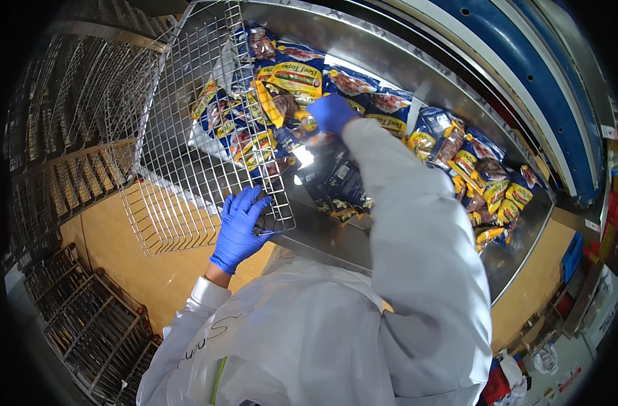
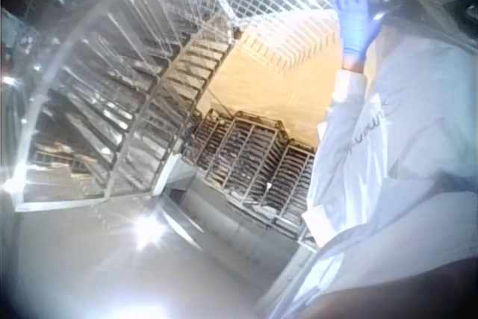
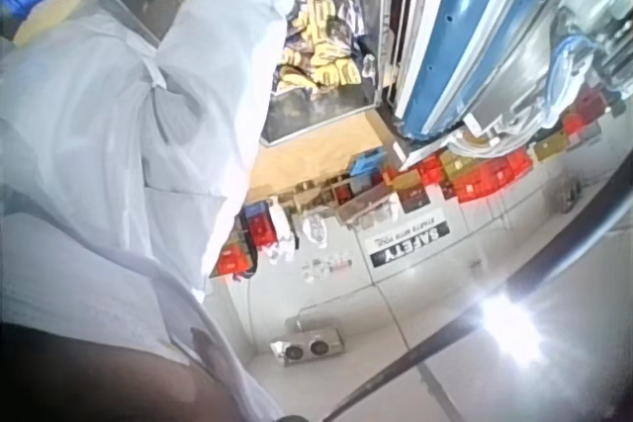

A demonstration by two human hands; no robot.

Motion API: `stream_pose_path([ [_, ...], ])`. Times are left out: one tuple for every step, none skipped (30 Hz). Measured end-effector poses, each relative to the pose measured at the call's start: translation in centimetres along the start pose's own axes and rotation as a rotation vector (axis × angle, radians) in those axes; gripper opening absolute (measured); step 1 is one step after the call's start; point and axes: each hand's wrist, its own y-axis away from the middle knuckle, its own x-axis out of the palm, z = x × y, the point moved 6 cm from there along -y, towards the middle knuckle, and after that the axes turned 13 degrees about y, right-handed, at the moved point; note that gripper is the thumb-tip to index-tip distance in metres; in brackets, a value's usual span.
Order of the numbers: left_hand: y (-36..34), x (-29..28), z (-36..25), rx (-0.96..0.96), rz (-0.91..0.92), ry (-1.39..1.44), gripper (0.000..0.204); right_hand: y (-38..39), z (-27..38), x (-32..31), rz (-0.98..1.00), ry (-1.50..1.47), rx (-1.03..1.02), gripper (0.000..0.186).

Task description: The person repeatedly picks up packages of beef tops from a metal bin and places them into a wire basket. They arrange the packages in rows within the basket and then transfer the full basket onto a nearby rack. The process is repeated multiple times to fill the rack with the packaged meat.

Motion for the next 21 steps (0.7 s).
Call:
stream_pose_path([
  [0.4,0.1,0.3,-0.026,-0.023,0.014,0.065,1.3,0.2,-4.1,0.028,-0.102,0.100,0.038],
  [0.4,0.1,0.5,-0.023,-0.031,0.030,0.065,3.2,-0.8,-7.8,0.054,-0.139,0.274,0.041],
  [0.5,0.3,0.4,-0.024,-0.039,0.049,0.065,5.4,-1.7,-9.9,0.082,-0.173,0.445,0.044],
  [0.4,0.4,0.4,-0.021,-0.040,0.047,0.065,7.8,-2.3,-11.2,-0.107,-0.334,0.532,0.037],
  [0.1,0.3,0.3,-0.014,-0.051,0.015,0.064,10.0,-1.7,-11.9,-0.196,-0.218,0.494,0.038],
  [0.2,0.4,0.1,-0.045,-0.036,0.020,0.064,12.6,-0.5,-12.0,-0.282,-0.103,0.450,0.040],
  [0.3,0.3,-0.2,-0.066,-0.025,0.017,0.065,15.0,0.6,-12.2,-0.378,0.014,0.408,0.041],
  [0.3,0.3,-0.3,-0.047,-0.022,0.024,0.064,16.6,2.2,-9.9,-0.161,0.091,0.199,0.037],
  [0.2,0.2,-0.3,-0.029,-0.026,0.022,0.064,18.2,3.6,-7.2,0.047,0.163,-0.012,0.033],
  [0.1,0.1,-0.2,-0.011,-0.028,0.023,0.064,20.4,4.8,-5.7,0.034,0.153,-0.074,0.031],
  [0.0,0.1,-0.1,0.000,-0.042,0.013,0.064,21.3,5.7,-5.6,0.018,0.147,-0.144,0.029],
  [0.0,0.0,0.0,0.009,-0.056,0.004,0.063,21.4,5.2,-5.4,0.058,0.093,-0.139,0.030],
  [0.1,0.1,-0.1,0.015,-0.064,0.001,0.063,21.6,5.1,-6.4,0.107,0.034,-0.132,0.030],
  [0.2,0.1,-0.1,0.019,-0.075,0.003,0.064,21.9,4.9,-6.9,0.155,-0.024,-0.126,0.030],
  [0.4,0.2,-0.2,0.008,-0.059,0.011,0.064,21.9,3.9,-6.8,0.086,-0.165,-0.012,0.032],
  [0.3,-0.1,-0.4,0.002,-0.050,0.015,0.065,21.5,2.3,-6.1,0.010,-0.301,0.101,0.033],
  [0.7,0.0,-0.3,-0.018,-0.039,0.022,0.066,20.4,1.2,-6.8,-0.060,-0.443,0.204,0.035],
  [0.7,0.1,-0.1,-0.001,-0.051,0.015,0.069,19.3,-1.1,-6.2,0.107,-0.637,0.469,0.045],
  [0.7,0.1,-0.1,0.007,-0.050,0.017,0.070,19.0,-1.2,-5.2,0.201,-0.653,0.528,0.055],
  [0.6,0.1,-0.2,0.014,-0.049,0.019,0.071,19.1,-1.2,-3.9,0.294,-0.666,0.585,0.065],
  [0.6,0.0,-0.3,0.022,-0.048,0.020,0.073,19.3,-1.4,-2.6,0.388,-0.679,0.642,0.075],
])
